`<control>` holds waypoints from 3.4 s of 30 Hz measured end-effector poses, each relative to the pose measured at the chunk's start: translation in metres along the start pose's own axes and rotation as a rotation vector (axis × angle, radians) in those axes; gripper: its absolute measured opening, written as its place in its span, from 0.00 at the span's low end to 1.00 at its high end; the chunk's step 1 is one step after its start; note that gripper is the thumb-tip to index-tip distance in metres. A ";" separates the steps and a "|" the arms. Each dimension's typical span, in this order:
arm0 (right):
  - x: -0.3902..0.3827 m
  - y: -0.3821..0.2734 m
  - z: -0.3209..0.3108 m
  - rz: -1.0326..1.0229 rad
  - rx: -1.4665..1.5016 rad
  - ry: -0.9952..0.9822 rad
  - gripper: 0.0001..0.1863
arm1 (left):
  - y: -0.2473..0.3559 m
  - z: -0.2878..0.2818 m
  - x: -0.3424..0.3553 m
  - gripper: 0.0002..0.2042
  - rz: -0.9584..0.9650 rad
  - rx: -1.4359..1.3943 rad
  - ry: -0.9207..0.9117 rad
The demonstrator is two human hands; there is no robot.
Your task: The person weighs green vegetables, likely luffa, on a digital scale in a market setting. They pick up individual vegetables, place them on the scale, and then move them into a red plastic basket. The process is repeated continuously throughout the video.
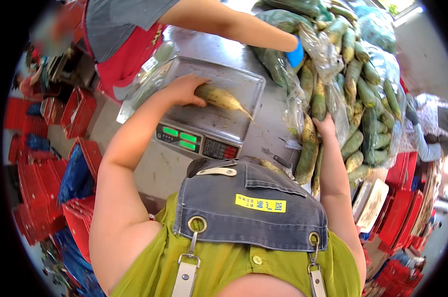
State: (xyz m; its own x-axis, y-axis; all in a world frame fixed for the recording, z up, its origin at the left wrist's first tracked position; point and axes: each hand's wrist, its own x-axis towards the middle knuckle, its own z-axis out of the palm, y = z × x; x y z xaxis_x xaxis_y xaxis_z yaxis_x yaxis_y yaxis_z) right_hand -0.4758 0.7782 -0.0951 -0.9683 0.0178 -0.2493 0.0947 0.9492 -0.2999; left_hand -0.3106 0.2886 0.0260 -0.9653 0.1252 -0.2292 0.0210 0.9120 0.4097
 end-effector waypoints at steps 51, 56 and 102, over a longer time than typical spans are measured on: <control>-0.189 -0.200 -0.036 -0.724 1.033 -0.532 0.28 | 0.101 0.013 0.050 0.27 -0.241 -1.721 -0.023; -0.156 -0.200 -0.032 -0.762 0.545 -0.195 0.20 | 0.028 -0.032 0.028 0.39 0.120 -0.521 0.036; 0.083 -0.082 0.036 0.253 0.873 -0.376 0.16 | -0.052 0.003 -0.029 0.28 0.023 -0.047 0.322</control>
State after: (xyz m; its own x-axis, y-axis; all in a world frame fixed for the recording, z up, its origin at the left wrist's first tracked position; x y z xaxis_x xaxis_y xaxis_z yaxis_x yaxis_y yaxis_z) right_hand -0.5550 0.6907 -0.1246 -0.7737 -0.0561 -0.6310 0.5729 0.3630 -0.7348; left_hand -0.2825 0.2389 0.0084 -0.9976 0.0083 0.0684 0.0385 0.8905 0.4534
